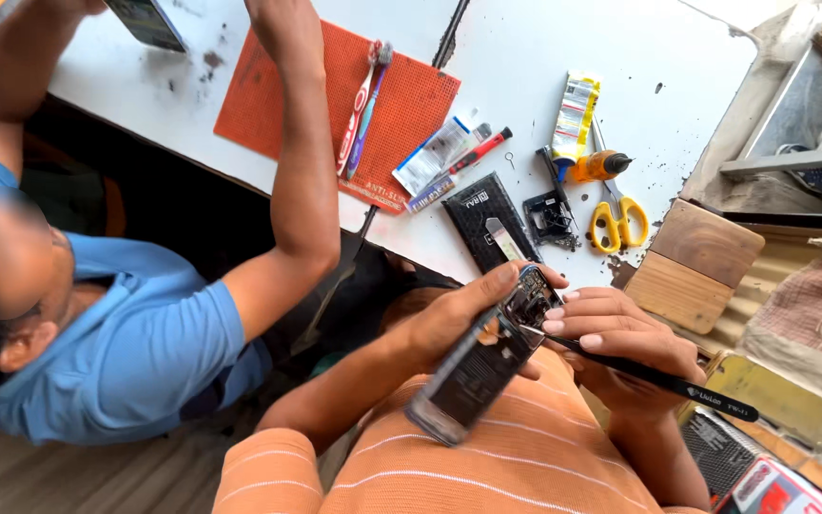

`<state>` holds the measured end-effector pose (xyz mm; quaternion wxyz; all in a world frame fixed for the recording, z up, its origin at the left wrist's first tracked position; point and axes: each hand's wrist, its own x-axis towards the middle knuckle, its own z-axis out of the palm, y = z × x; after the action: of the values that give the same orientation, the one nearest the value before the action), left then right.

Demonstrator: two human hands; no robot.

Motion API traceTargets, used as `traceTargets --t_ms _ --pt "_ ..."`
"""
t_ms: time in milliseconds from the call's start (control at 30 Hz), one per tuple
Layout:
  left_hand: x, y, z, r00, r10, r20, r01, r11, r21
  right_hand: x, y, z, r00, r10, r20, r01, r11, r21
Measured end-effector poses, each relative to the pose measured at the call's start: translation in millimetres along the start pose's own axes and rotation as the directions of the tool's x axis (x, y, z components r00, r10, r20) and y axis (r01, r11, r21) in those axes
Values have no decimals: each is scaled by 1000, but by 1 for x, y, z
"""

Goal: The person uses tweezers to remove a small component from the back of a disassembled smartphone. They carefully lift the part and set it aside on the workbench.

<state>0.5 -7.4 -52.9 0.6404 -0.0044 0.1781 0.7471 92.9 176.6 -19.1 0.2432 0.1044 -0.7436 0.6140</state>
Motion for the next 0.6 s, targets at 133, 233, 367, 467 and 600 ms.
traceTargets --t_ms 133,233,367,467,600 --pt "10 0 4 989 -150 -7 150 989 -6 3 2 -20 997 43 64 -41 998 -39" --pt "4 -1 2 959 -268 -90 280 943 179 0 4 -30 982 71 176 -70 997 -10" --pt "7 -19 2 936 -351 23 352 932 -82 -3 5 -34 967 116 226 -134 989 65" --pt "9 -27 -5 870 -458 181 485 862 -149 -1 3 -35 957 174 234 -197 977 81" --pt "6 -37 -8 901 -420 110 433 890 -147 6 -6 -38 929 238 284 -263 963 52"
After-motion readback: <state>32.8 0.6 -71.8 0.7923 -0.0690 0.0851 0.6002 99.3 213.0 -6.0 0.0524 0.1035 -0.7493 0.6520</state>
